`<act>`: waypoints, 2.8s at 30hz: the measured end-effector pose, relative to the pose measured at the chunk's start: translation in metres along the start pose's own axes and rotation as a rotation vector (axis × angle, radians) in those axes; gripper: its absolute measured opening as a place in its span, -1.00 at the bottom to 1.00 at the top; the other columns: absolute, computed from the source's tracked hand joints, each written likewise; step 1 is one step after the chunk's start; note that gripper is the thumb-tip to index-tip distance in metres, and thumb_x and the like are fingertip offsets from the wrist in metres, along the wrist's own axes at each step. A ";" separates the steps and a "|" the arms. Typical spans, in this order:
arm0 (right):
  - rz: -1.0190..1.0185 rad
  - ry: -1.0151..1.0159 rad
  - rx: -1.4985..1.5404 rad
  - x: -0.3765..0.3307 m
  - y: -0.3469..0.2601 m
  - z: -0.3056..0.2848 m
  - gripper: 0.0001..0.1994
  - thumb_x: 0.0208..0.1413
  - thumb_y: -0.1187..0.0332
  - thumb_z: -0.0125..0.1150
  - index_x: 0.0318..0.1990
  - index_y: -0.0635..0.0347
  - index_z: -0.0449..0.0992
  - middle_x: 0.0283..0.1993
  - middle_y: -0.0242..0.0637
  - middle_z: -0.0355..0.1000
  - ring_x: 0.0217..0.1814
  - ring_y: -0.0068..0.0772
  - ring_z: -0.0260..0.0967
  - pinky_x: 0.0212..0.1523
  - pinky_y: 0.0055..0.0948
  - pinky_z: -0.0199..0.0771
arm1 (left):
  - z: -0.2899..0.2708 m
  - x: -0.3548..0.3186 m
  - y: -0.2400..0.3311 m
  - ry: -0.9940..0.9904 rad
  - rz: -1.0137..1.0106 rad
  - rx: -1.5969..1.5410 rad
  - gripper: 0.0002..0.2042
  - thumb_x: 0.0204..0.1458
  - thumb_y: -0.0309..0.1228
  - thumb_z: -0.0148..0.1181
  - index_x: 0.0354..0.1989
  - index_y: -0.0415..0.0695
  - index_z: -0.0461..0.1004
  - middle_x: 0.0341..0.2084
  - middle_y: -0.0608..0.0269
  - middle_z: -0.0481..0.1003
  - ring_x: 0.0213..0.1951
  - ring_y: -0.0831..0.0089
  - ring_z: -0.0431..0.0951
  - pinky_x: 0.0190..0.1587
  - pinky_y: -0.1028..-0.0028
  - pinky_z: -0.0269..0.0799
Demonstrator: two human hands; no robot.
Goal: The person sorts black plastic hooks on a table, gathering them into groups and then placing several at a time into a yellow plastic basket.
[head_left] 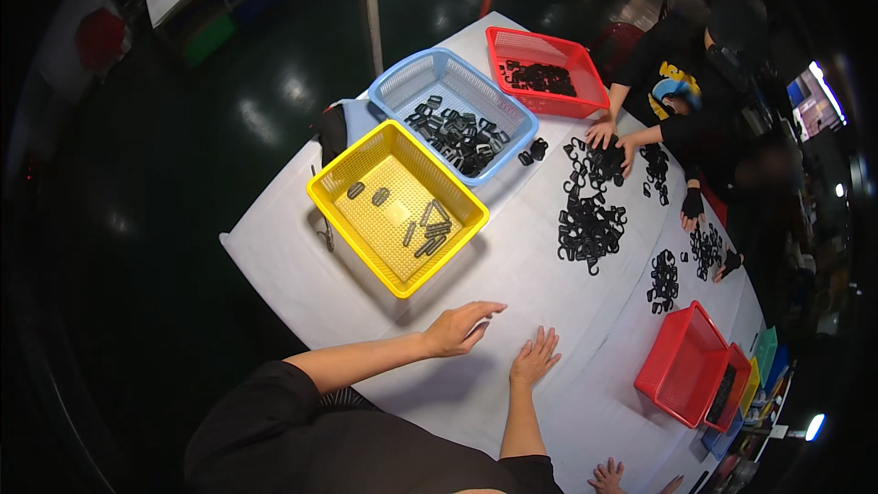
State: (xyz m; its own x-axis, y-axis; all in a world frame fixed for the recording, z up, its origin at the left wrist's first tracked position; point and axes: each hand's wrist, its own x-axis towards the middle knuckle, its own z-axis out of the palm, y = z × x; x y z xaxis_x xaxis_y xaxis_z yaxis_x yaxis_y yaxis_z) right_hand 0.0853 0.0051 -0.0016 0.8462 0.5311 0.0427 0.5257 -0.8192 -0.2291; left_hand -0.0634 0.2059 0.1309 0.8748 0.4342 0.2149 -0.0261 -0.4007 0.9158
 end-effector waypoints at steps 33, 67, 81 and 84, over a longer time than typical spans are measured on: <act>0.319 0.074 -0.062 0.020 -0.052 0.002 -0.54 0.15 0.27 -0.08 0.23 0.06 0.23 0.40 -0.23 -0.02 0.48 -0.13 -0.23 0.38 0.08 -0.41 | 0.037 0.389 -0.251 0.547 -0.107 0.744 -0.50 0.03 -0.30 0.08 0.18 -0.09 0.20 0.20 0.13 0.16 0.31 0.05 -0.01 0.29 -0.02 -0.17; 0.280 0.090 -0.033 0.006 -0.074 0.010 -0.55 0.17 0.27 -0.14 0.20 0.20 0.24 0.35 -0.09 0.04 0.45 0.03 -0.16 0.34 0.16 -0.37 | 0.001 0.396 -0.259 0.410 -0.021 0.784 -0.78 -0.11 -0.29 0.11 -0.41 -0.19 0.36 -0.41 -0.04 0.37 -0.22 -0.01 0.38 -0.10 0.02 0.23; 0.383 0.018 0.113 0.017 -0.035 -0.009 -0.52 0.16 0.17 -0.08 0.26 -0.05 0.18 0.42 -0.30 -0.11 0.50 -0.22 -0.36 0.37 0.19 -0.46 | 0.074 0.388 -0.169 0.166 -0.883 -1.430 -0.78 0.00 -0.26 0.09 -0.61 0.00 0.29 -0.78 0.51 0.08 -0.74 0.61 0.05 -0.70 0.59 -0.11; 0.407 0.000 0.148 0.008 -0.041 -0.013 -0.52 0.19 0.17 -0.12 0.27 -0.05 0.16 0.43 -0.31 -0.14 0.51 -0.24 -0.41 0.39 0.15 -0.48 | 0.085 0.351 -0.143 0.234 -1.078 -1.591 -0.80 0.02 -0.33 -0.06 -0.61 -0.05 0.30 -0.78 0.47 0.11 -0.74 0.56 0.07 -0.68 0.57 0.00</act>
State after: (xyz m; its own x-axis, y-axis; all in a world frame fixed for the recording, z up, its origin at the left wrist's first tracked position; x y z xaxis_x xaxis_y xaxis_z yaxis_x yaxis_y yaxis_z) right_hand 0.0713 0.0403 0.0209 0.9819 0.1714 -0.0802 0.1312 -0.9219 -0.3647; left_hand 0.2884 0.3469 0.0460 0.7523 0.0950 -0.6519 -0.0693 0.9955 0.0651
